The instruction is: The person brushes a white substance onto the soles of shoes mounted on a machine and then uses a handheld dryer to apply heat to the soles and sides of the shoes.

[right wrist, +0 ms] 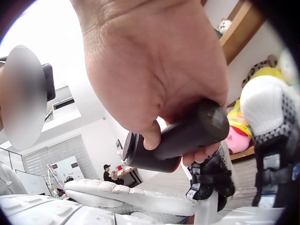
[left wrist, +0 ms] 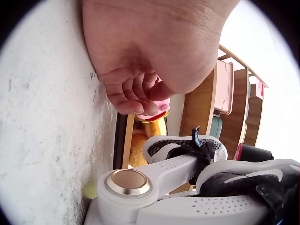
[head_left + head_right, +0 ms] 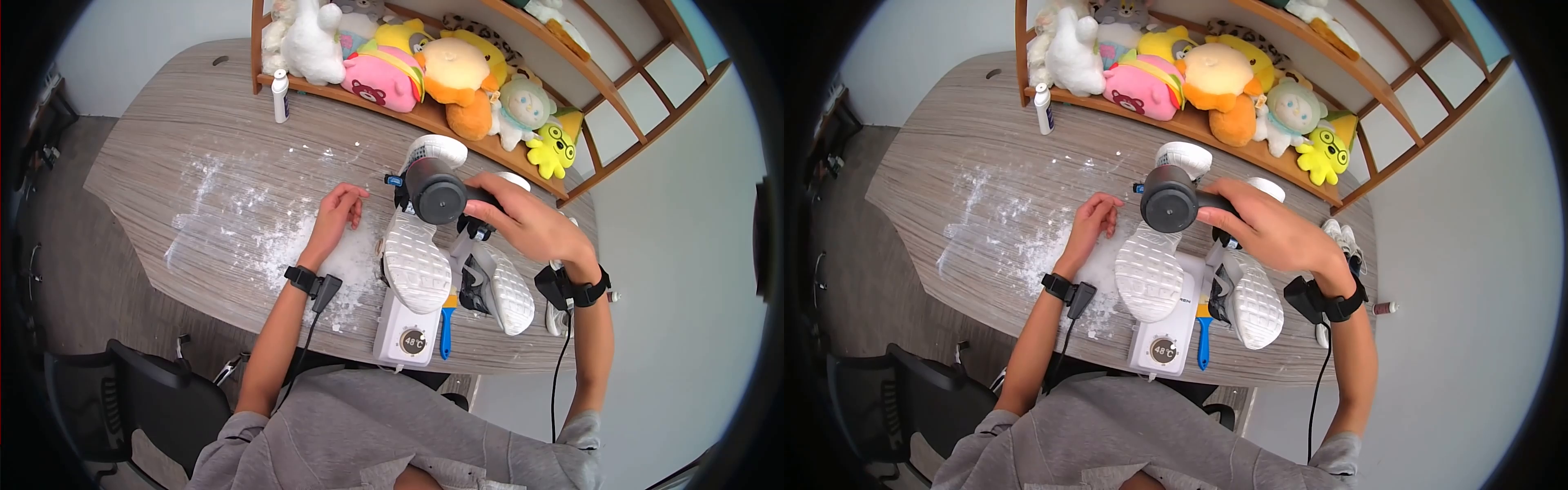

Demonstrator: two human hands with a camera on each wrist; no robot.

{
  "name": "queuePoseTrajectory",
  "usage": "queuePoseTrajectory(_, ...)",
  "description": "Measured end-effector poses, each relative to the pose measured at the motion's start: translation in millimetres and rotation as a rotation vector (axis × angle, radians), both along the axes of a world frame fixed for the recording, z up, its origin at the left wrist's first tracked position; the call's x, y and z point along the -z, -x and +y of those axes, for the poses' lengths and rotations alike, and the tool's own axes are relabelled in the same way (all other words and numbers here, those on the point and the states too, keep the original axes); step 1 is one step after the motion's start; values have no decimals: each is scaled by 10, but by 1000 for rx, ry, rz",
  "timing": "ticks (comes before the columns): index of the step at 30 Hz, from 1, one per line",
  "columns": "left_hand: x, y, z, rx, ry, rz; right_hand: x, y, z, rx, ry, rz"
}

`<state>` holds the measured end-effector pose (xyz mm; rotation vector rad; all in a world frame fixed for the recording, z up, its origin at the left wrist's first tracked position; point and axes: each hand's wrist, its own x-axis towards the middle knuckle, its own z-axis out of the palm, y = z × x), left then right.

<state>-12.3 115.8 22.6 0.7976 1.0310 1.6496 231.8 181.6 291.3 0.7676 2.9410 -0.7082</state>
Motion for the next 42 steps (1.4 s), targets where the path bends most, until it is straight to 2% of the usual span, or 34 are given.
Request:
queuePoseTrajectory(6, 15, 0, 1, -13, 8, -6, -2, 31, 6, 72, 168, -116)
queuePoseTrajectory(9, 16, 1, 4, 1, 3, -5, 97, -6, 54, 46, 253, -90)
queuePoseTrajectory(15, 4, 2, 1, 2, -6, -9, 171, 19, 38, 50, 310, -112)
queuePoseTrajectory(22, -6, -2, -7, 2, 1, 5, 61, -123, 78, 68, 265, -66)
queuePoseTrajectory(24, -8, -1, -6, 6, 6, 3, -75, -172, 113, -26, 99, -17)
queuePoseTrajectory(26, 3, -4, -8, 13, 10, 3, -339, -150, 73, -1, 40, -84)
queuePoseTrajectory(27, 6, -5, -6, 10, 5, 8, -454, -141, 40, -38, -98, -156)
queuePoseTrajectory(29, 7, -4, 0, 11, 0, 16, -526, -142, 43, -102, -330, -235)
queuePoseTrajectory(30, -2, -4, -1, 7, 2, 14, -545, -131, 40, -98, -329, -233)
queuePoseTrajectory(32, -12, -5, -1, 7, 3, 14, -583, -75, 14, -96, -511, -333)
queuePoseTrajectory(36, 12, -2, 8, 8, -4, 0, -595, 84, 28, -129, -583, -334)
queuePoseTrajectory(42, 23, 4, 10, 9, -13, -3, -523, 310, 40, -148, -660, -483)
